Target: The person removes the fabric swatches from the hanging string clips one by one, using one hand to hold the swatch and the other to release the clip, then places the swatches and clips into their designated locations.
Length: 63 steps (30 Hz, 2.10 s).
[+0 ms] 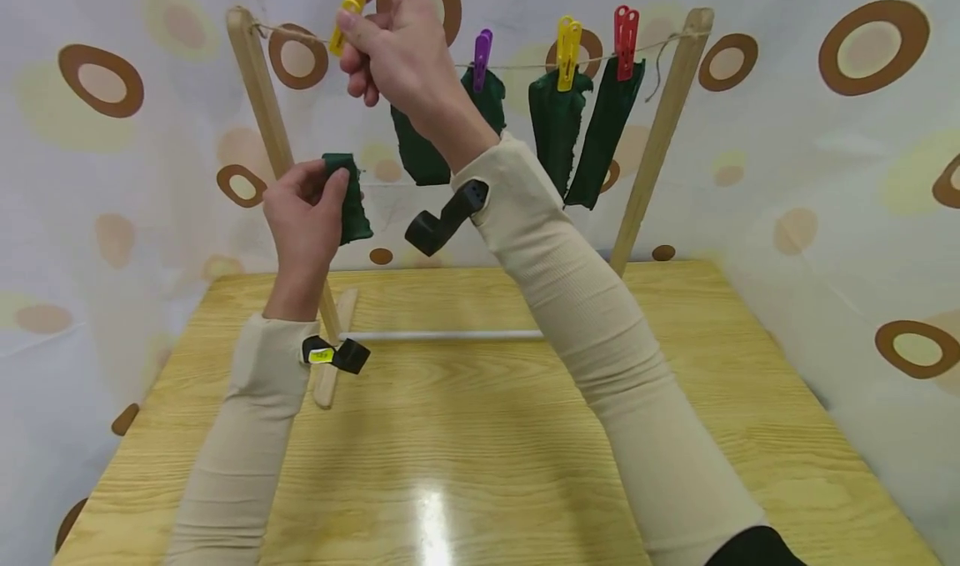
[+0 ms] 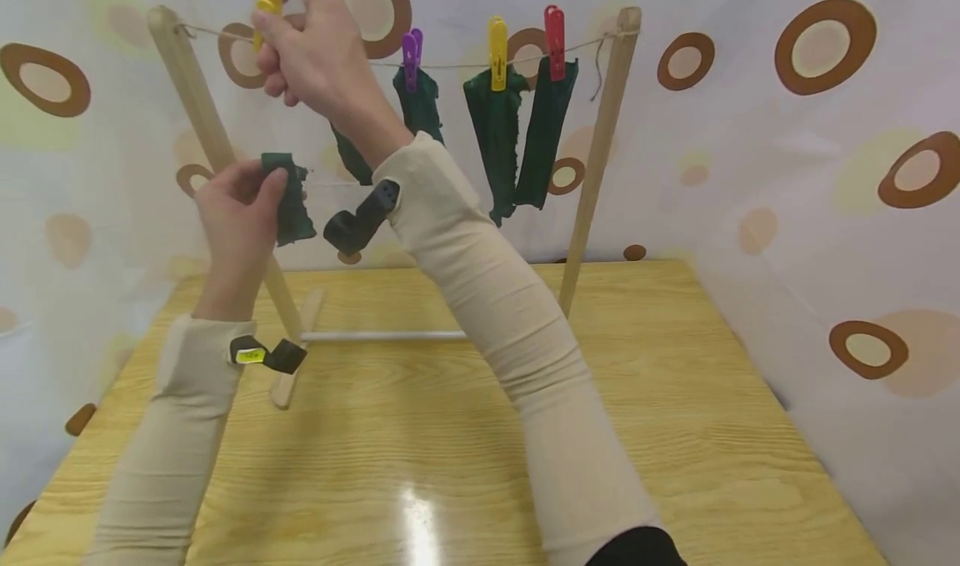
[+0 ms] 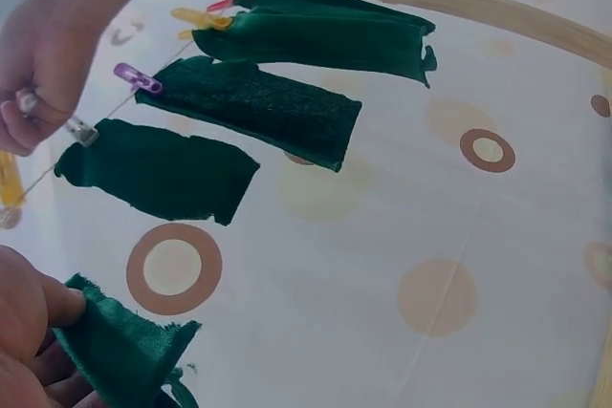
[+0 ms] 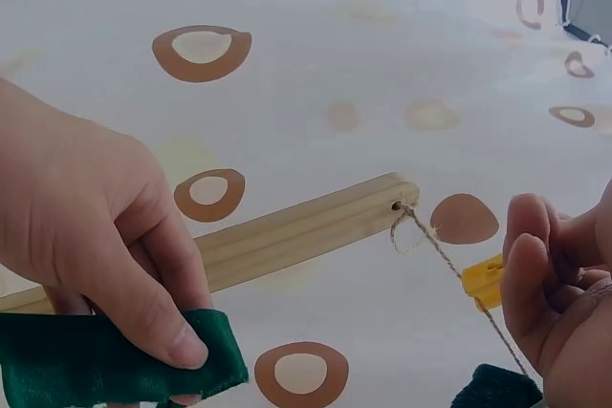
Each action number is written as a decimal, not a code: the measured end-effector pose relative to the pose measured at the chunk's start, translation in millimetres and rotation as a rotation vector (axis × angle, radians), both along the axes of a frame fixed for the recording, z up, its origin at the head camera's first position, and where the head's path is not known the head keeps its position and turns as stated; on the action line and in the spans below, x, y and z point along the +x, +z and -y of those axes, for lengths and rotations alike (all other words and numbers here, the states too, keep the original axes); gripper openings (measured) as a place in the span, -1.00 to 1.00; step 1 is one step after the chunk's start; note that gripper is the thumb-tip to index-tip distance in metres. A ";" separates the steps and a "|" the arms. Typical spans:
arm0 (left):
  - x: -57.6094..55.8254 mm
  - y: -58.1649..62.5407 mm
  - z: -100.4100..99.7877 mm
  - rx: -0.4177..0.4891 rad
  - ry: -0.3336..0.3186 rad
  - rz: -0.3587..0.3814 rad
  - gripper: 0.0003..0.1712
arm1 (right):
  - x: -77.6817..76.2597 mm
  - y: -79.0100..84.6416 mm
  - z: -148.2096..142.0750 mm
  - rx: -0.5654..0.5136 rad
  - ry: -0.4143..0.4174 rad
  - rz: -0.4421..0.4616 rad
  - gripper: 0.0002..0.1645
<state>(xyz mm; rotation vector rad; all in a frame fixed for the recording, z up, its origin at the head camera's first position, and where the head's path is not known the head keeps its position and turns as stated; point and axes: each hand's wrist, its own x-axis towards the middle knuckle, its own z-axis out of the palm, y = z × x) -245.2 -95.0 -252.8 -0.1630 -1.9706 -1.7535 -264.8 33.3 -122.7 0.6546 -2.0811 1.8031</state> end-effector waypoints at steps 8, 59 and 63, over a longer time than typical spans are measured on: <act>-0.1 -1.5 5.5 0.004 0.007 -0.016 -0.70 | 2.3 1.7 7.7 -0.021 0.024 -0.022 -0.72; 11.5 -12.9 9.4 0.092 -0.046 0.064 -0.69 | 34.4 -51.8 -22.3 -0.204 0.361 -0.022 -0.68; 12.2 -18.1 12.7 0.059 -0.037 0.076 -0.66 | 36.8 -58.0 -25.7 -0.175 0.365 -0.027 -0.68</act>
